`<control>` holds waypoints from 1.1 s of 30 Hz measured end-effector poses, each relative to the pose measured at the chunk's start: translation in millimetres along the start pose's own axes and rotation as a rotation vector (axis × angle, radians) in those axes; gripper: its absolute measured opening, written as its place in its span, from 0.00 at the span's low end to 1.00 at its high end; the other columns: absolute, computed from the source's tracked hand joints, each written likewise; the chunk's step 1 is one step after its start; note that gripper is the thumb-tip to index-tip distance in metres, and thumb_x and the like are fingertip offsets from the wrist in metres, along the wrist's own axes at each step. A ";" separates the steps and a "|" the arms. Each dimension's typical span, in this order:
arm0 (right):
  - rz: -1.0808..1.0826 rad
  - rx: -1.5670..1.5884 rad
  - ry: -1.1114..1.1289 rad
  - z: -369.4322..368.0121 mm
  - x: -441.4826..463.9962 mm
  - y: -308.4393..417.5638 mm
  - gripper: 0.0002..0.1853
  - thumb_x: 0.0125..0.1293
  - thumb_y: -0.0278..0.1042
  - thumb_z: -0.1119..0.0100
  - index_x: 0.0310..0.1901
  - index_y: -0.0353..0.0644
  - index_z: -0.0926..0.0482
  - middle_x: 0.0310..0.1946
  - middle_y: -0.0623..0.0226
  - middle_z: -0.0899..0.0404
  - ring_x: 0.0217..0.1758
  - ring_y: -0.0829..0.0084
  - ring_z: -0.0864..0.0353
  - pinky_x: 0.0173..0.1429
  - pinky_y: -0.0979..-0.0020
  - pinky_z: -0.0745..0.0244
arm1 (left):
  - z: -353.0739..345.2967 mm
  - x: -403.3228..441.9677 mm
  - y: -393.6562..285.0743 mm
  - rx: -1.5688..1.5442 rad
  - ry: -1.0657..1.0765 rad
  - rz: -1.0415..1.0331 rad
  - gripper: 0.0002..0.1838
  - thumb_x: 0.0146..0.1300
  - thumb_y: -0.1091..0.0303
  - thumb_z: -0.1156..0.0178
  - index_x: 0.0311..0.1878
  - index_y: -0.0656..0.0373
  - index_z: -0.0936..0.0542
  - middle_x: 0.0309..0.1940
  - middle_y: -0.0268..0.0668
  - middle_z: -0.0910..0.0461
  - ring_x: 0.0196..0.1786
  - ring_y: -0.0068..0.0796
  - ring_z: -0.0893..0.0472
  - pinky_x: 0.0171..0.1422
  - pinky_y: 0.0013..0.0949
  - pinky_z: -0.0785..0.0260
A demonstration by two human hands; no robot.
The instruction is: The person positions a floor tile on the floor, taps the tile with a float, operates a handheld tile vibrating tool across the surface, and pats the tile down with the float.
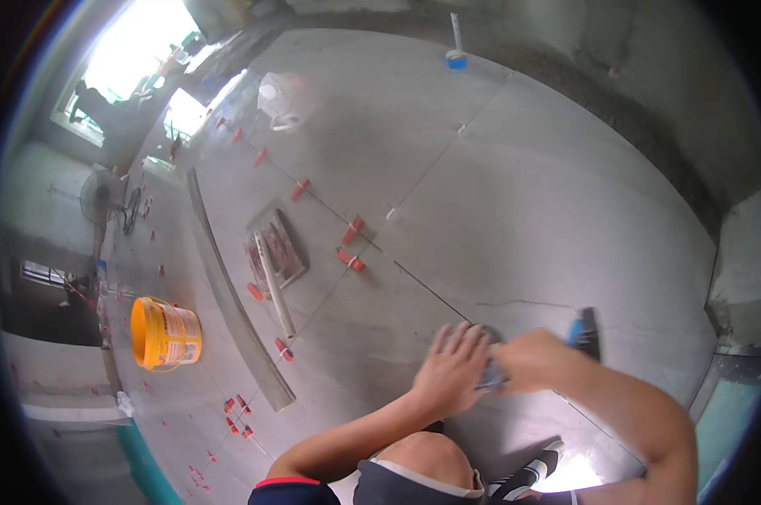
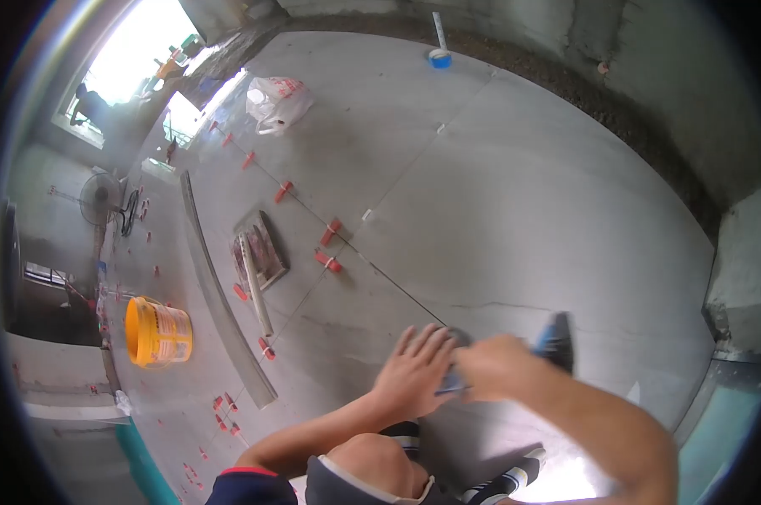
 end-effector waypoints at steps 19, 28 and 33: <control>-0.158 0.223 -0.034 -103.0 -60.7 -70.4 0.17 0.74 0.49 0.49 0.51 0.50 0.16 0.50 0.64 0.16 0.52 0.60 0.16 0.56 0.58 0.21 | 1.7 -310.1 270.8 -0.750 -0.118 1.036 0.17 0.64 0.58 0.33 0.39 0.66 0.13 0.33 0.41 0.12 0.41 0.30 0.13 0.51 0.32 0.24; -0.440 0.505 -0.147 -203.3 -151.9 -96.3 0.20 0.72 0.53 0.49 0.41 0.45 0.16 0.44 0.54 0.16 0.48 0.50 0.17 0.52 0.50 0.24 | -17.0 -220.9 525.1 -1.048 -0.217 1.088 0.29 0.68 0.37 0.50 0.68 0.35 0.26 0.62 0.33 0.24 0.62 0.36 0.27 0.60 0.57 0.33; -0.536 0.927 -0.511 -245.6 -176.3 -83.3 0.14 0.71 0.48 0.45 0.44 0.47 0.17 0.40 0.57 0.14 0.43 0.54 0.14 0.46 0.55 0.21 | 86.4 -81.0 406.7 -0.421 -0.254 0.452 0.36 0.63 0.51 0.36 0.67 0.68 0.30 0.51 0.47 0.19 0.53 0.41 0.20 0.60 0.45 0.28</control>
Point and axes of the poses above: each hand's wrist, its own x-axis towards the middle knuckle, its own z-axis out of the back of the hand, y = z × x, the point moved 9 cm from there along x, towards the middle knuckle
